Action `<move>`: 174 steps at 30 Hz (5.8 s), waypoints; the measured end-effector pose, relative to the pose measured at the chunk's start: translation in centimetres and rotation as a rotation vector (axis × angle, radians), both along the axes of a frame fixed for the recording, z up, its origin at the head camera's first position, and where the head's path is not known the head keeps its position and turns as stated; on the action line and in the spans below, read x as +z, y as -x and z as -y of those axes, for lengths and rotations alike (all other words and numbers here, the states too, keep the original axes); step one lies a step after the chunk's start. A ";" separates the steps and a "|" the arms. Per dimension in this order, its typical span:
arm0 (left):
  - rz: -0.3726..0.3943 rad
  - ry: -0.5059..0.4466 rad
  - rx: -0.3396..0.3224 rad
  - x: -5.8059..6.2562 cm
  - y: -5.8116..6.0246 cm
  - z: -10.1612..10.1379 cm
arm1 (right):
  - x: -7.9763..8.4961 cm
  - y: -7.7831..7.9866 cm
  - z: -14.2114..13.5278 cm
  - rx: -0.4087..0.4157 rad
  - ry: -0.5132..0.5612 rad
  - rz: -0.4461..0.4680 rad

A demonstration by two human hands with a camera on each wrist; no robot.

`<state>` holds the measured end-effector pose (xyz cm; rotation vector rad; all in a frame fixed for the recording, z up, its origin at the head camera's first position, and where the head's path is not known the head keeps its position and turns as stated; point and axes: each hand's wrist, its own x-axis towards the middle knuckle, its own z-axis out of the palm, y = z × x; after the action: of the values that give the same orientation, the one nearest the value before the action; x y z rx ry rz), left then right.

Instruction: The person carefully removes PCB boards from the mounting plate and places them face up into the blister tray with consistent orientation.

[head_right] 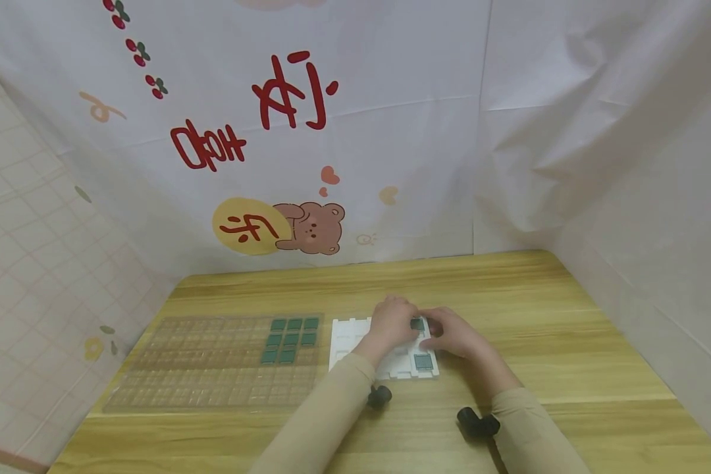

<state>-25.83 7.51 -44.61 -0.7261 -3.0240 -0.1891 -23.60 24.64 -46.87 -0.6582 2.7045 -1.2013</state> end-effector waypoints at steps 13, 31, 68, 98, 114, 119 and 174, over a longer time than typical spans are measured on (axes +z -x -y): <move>0.031 -0.015 0.017 -0.2 0.3 -0.2 | 0.0 -0.1 0.0 -0.004 0.005 0.001; 0.081 -0.071 0.026 -0.3 0.9 -0.2 | -0.1 -0.1 0.0 -0.006 -0.005 -0.003; 0.130 -0.119 -0.011 0.2 1.2 0.3 | -0.1 0.0 0.0 -0.001 -0.013 -0.011; -0.005 -0.228 -0.098 2.5 -1.9 2.0 | 0.0 -0.1 -0.1 -0.004 0.016 0.005; -0.095 -0.272 -0.175 4.4 -3.7 3.1 | -0.2 0.2 -0.2 0.042 0.034 -0.031; -0.118 -0.286 -0.186 4.5 -3.8 3.8 | -0.3 0.3 -0.2 0.040 0.048 -0.027; -0.081 -0.198 -0.076 1.4 -3.2 15.1 | -0.3 0.0 -0.1 -0.013 -0.036 0.010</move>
<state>-22.64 -7.57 -43.22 -0.8088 -2.8498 -0.4427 -23.55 24.77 -47.13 -0.6288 2.7203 -1.1522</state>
